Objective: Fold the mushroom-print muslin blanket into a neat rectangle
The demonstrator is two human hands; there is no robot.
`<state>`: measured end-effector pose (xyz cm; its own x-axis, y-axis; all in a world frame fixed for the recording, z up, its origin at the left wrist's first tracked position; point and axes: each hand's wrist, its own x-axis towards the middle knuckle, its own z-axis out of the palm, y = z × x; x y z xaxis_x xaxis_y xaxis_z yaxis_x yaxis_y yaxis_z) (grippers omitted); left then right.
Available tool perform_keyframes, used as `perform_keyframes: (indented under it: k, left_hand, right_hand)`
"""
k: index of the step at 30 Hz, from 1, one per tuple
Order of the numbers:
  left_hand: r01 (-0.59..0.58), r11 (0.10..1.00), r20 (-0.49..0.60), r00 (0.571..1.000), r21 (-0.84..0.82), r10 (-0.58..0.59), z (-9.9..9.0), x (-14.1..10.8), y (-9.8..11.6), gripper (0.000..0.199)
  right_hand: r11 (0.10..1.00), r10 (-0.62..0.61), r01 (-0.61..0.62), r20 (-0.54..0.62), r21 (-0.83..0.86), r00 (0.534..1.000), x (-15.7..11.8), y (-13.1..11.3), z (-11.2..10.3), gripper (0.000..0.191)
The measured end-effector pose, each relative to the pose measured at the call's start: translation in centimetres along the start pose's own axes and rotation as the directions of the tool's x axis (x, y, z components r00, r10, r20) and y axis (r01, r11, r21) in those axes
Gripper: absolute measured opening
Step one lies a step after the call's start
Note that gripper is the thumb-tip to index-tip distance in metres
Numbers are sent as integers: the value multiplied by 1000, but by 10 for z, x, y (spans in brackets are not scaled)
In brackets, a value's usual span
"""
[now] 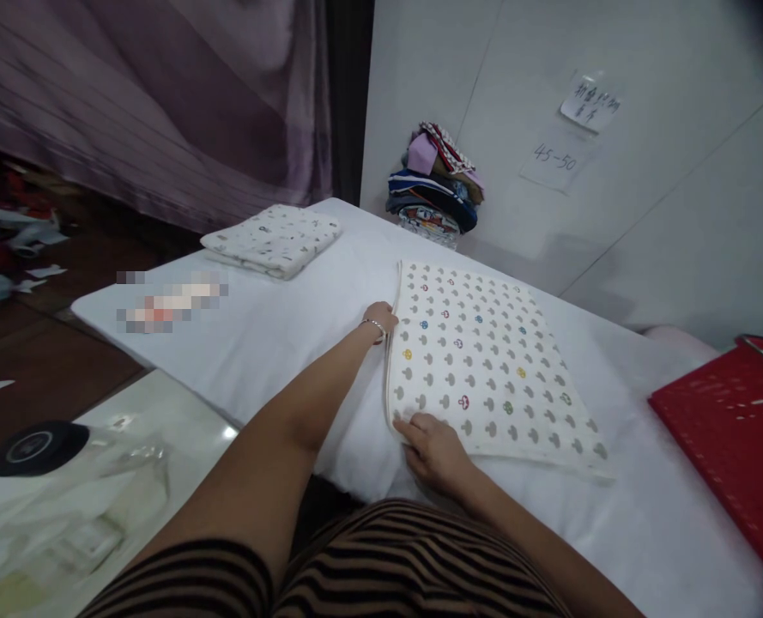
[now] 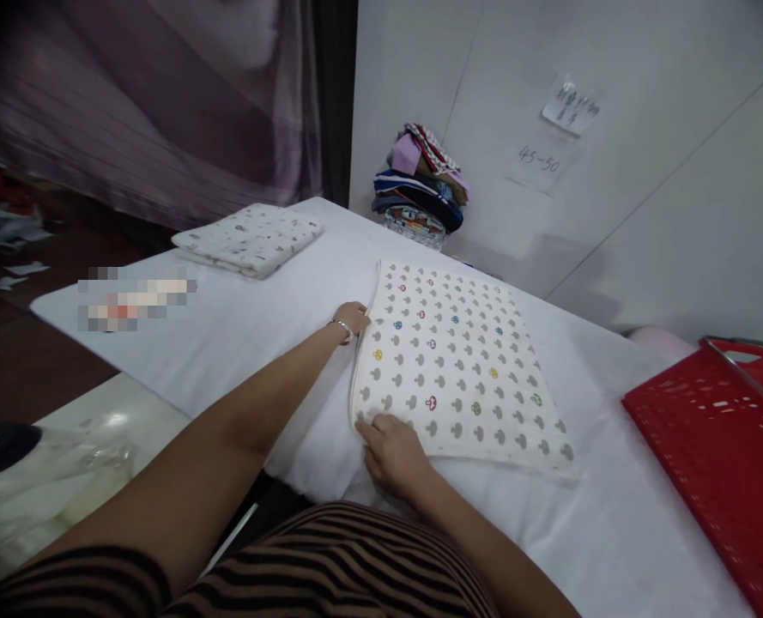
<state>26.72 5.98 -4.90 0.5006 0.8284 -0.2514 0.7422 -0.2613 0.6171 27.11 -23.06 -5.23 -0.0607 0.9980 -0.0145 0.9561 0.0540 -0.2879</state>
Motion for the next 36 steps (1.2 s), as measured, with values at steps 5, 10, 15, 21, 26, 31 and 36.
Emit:
perform_keyframes:
  k: [5,10,15,21,26,31,36]
  left_hand:
    - [-20,1000,-35,999,-25,19,0,-8,1,45]
    - [78,979,72,995,-186,-66,-1,-32,-5,45]
    - [163,928,214,972,-335,-94,0,-64,-22,33]
    - [114,938,180,982,-326,-57,-2,-86,-32,19]
    - [76,981,159,986,-178,-47,-8,-88,-23,28]
    - [84,995,119,990,-50,-77,-7,-82,-16,37]
    - [89,994,126,989,-71,-79,-3,-64,-14,39]
  right_hand:
    - [1000,16,-16,10,12,1000,-1,-2,-1,45]
    - [999,53,-53,10,9,999,-2,-4,-4,45]
    - [998,37,-36,-27,46,999,-3,-3,-3,42]
    - [999,8,-4,-73,53,997,-4,-1,-1,41]
    - [999,-12,16,-110,41,994,-4,0,2,42]
    - [999,6,-3,-94,35,996,-3,-2,2,42]
    - [1000,2,1,-103,26,995,-3,-2,3,43]
